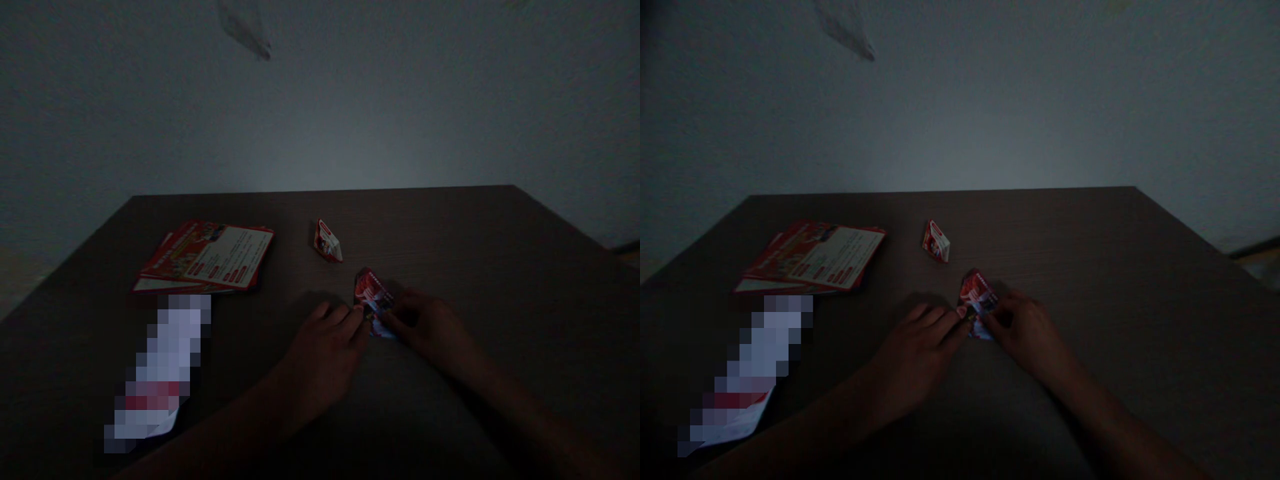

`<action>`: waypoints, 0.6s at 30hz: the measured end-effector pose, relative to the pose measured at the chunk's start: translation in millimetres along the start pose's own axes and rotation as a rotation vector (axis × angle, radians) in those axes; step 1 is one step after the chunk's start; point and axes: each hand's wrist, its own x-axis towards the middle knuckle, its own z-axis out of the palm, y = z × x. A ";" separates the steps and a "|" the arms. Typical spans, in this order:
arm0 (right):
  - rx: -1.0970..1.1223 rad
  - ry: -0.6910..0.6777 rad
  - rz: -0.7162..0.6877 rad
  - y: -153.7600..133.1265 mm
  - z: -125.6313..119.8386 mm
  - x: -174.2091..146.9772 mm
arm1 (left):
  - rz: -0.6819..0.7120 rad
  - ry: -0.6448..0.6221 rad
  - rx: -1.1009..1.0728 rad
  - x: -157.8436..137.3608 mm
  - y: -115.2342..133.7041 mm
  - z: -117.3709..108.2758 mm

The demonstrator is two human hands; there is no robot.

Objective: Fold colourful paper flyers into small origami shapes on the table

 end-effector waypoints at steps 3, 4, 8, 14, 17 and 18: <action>0.001 0.006 -0.007 1.2 0.4 0.2 | -0.004 0.002 0.003 -0.4 3.0 -1.3; 0.002 0.010 -0.013 1.5 0.5 0.3 | -0.013 0.004 -0.001 -0.5 4.3 -2.3; 0.007 0.028 -0.026 1.7 0.5 0.7 | -0.051 0.011 -0.025 -1.0 9.0 -5.9; 0.011 0.008 -0.030 1.2 0.2 1.6 | -0.012 0.049 0.003 -3.3 13.5 2.2; 0.018 0.008 -0.028 1.1 0.3 2.0 | 0.016 0.084 0.020 -4.2 17.6 6.1; 0.018 0.011 -0.028 0.9 0.4 2.1 | 0.014 0.088 0.021 -4.2 19.0 6.4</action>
